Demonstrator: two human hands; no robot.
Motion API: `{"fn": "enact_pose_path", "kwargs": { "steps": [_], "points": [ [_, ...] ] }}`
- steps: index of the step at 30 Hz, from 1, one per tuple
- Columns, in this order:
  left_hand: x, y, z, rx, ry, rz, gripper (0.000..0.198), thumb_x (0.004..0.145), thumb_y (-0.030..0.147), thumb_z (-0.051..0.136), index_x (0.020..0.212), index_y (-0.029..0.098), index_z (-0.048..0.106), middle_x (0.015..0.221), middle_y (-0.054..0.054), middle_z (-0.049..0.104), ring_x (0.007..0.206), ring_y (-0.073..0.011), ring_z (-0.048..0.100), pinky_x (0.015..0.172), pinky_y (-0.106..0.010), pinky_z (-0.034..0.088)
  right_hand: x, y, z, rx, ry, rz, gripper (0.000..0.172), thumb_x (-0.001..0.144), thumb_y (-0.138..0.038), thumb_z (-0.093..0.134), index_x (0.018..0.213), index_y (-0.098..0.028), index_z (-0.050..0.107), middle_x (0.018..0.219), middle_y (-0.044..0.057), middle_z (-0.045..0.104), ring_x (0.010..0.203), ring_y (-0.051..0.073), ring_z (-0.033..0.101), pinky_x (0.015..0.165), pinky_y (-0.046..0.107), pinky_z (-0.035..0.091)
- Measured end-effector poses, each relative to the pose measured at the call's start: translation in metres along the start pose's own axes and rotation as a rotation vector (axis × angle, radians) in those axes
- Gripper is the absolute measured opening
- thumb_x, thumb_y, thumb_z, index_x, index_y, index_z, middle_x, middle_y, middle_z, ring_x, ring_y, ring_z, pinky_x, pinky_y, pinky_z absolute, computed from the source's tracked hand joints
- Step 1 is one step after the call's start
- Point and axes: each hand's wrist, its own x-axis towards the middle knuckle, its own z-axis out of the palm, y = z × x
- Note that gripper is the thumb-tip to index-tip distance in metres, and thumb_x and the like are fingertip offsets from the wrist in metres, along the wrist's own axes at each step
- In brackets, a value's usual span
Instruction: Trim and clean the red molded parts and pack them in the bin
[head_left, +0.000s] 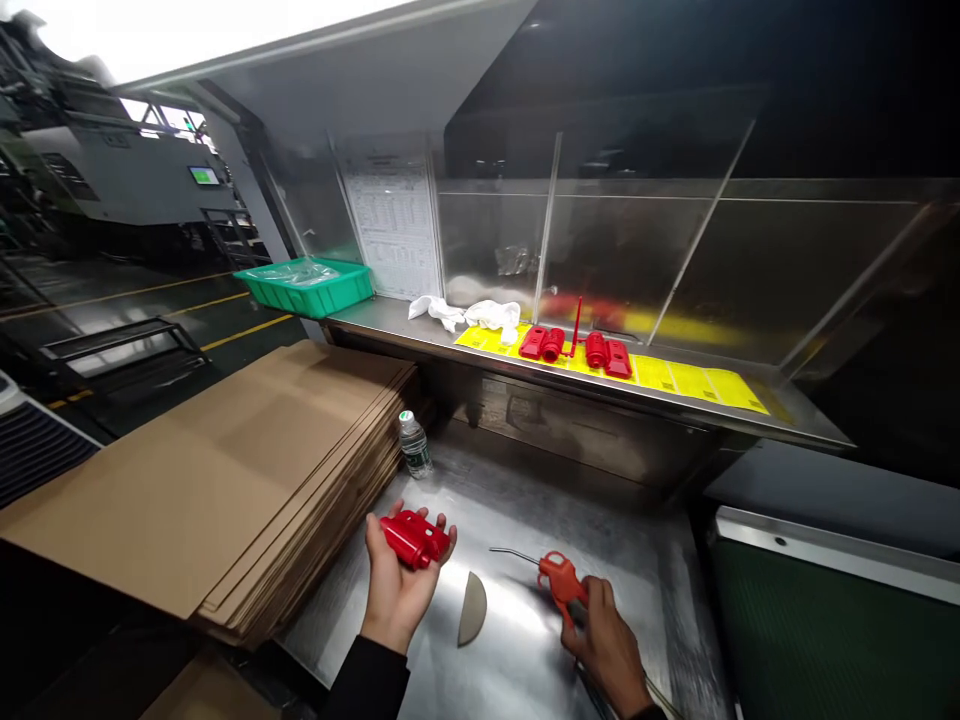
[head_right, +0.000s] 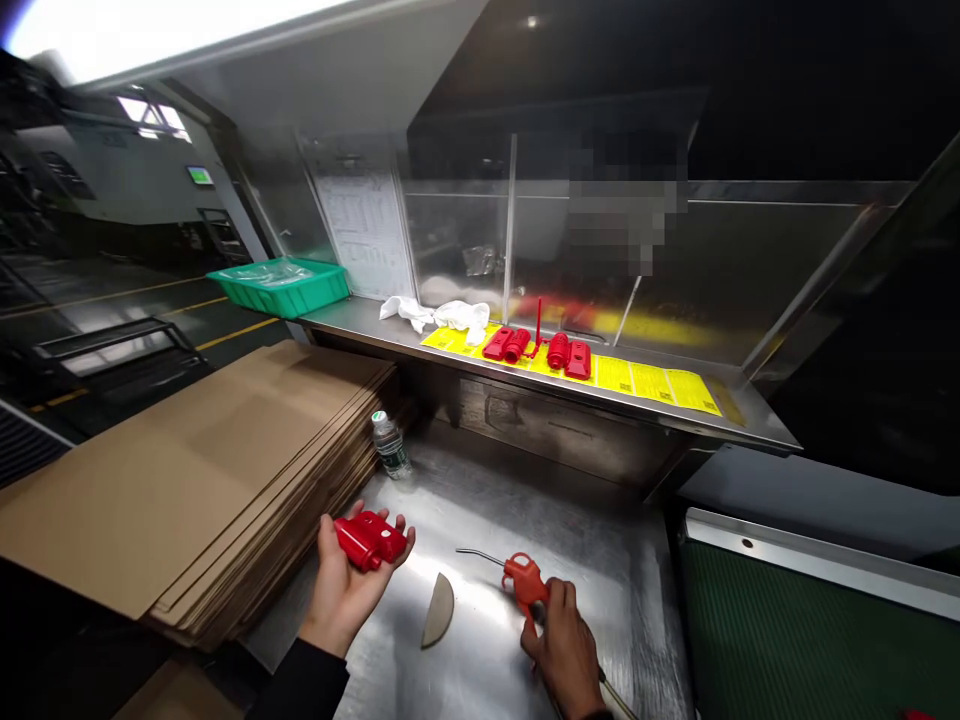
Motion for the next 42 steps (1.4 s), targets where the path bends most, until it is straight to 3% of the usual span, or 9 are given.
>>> {"fn": "enact_pose_path", "kwargs": {
  "steps": [3, 5, 8, 19, 26, 31, 34, 37, 42],
  "points": [
    [-0.001, -0.008, 0.002, 0.042, -0.049, 0.052, 0.038, 0.088, 0.056, 0.059, 0.114, 0.028, 0.063, 0.104, -0.007, 0.062, 0.090, -0.0284, 0.069, 0.080, -0.054, 0.059, -0.032, -0.018, -0.021, 0.105, 0.167, -0.166, 0.061, 0.085, -0.031, 0.048, 0.143, -0.022, 0.032, 0.107, 0.005, 0.068, 0.080, 0.020, 0.071, 0.067, 0.030, 0.056],
    [-0.004, -0.013, 0.004, 0.065, -0.070, 0.071, 0.039, 0.088, 0.056, 0.058, 0.116, 0.029, 0.063, 0.104, -0.007, 0.064, 0.089, -0.0282, 0.069, 0.080, -0.054, 0.059, -0.046, -0.031, -0.034, 0.132, 0.337, -0.335, 0.068, 0.084, -0.026, 0.049, 0.148, -0.022, 0.027, 0.105, 0.007, 0.070, 0.078, 0.020, 0.072, 0.064, 0.030, 0.059],
    [-0.009, -0.015, 0.010, 0.089, -0.089, 0.100, 0.040, 0.090, 0.057, 0.055, 0.118, 0.030, 0.063, 0.103, -0.006, 0.064, 0.088, -0.0280, 0.069, 0.080, -0.053, 0.059, -0.050, -0.047, -0.049, 0.099, 0.425, -0.520, 0.074, 0.082, -0.019, 0.050, 0.151, -0.019, 0.024, 0.098, 0.007, 0.071, 0.072, 0.020, 0.072, 0.057, 0.027, 0.060],
    [-0.031, 0.014, 0.026, 0.185, -0.264, 0.141, 0.043, 0.095, 0.048, 0.051, 0.130, 0.026, 0.060, 0.106, -0.011, 0.069, 0.092, -0.0289, 0.070, 0.083, -0.050, 0.059, -0.042, -0.067, -0.062, 0.146, 0.531, -0.446, 0.069, 0.089, -0.025, 0.045, 0.153, -0.021, 0.022, 0.098, 0.008, 0.068, 0.059, 0.019, 0.066, 0.048, 0.031, 0.056],
    [-0.041, 0.041, 0.031, 0.423, -0.410, 0.033, 0.052, 0.097, 0.046, 0.047, 0.141, 0.019, 0.051, 0.126, -0.021, 0.066, 0.110, -0.0325, 0.066, 0.092, -0.051, 0.055, -0.040, -0.075, -0.075, 0.152, 0.481, -0.482, 0.070, 0.086, -0.023, 0.049, 0.151, -0.020, 0.023, 0.099, 0.009, 0.068, 0.066, 0.020, 0.069, 0.053, 0.030, 0.058],
    [-0.033, 0.058, 0.030, 0.766, -0.495, -0.054, 0.050, 0.091, 0.044, 0.060, 0.133, 0.017, 0.059, 0.103, -0.015, 0.071, 0.070, -0.0236, 0.069, 0.058, -0.035, 0.057, -0.042, -0.086, -0.078, 0.196, 0.475, -0.390, 0.064, 0.086, -0.023, 0.046, 0.148, -0.020, 0.030, 0.095, 0.007, 0.066, 0.068, 0.021, 0.067, 0.055, 0.033, 0.056],
    [-0.022, 0.065, 0.024, 0.655, -0.524, -0.118, 0.047, 0.090, 0.041, 0.060, 0.129, 0.015, 0.060, 0.093, -0.014, 0.071, 0.062, -0.0248, 0.067, 0.052, -0.036, 0.055, -0.033, -0.077, -0.081, 0.237, 0.339, -0.301, 0.064, 0.087, -0.026, 0.047, 0.149, -0.021, 0.028, 0.102, 0.005, 0.065, 0.081, 0.020, 0.067, 0.069, 0.032, 0.057],
    [-0.008, 0.057, 0.004, 0.483, -0.431, -0.116, 0.041, 0.092, 0.045, 0.055, 0.123, 0.018, 0.061, 0.094, -0.012, 0.071, 0.076, -0.0280, 0.072, 0.067, -0.042, 0.059, -0.008, -0.048, -0.067, 0.233, 0.170, -0.189, 0.066, 0.084, -0.025, 0.052, 0.147, -0.019, 0.032, 0.106, 0.006, 0.063, 0.091, 0.019, 0.065, 0.079, 0.031, 0.054],
    [-0.009, 0.019, -0.055, 0.489, -0.224, -0.332, 0.040, 0.088, 0.042, 0.065, 0.121, 0.020, 0.059, 0.103, -0.015, 0.073, 0.091, -0.0358, 0.074, 0.078, -0.051, 0.058, 0.040, -0.011, -0.005, 0.128, 0.021, -0.055, 0.047, 0.084, -0.026, 0.067, 0.128, -0.018, 0.053, 0.112, 0.007, 0.061, 0.093, 0.019, 0.062, 0.082, 0.037, 0.054]
  ]
}}
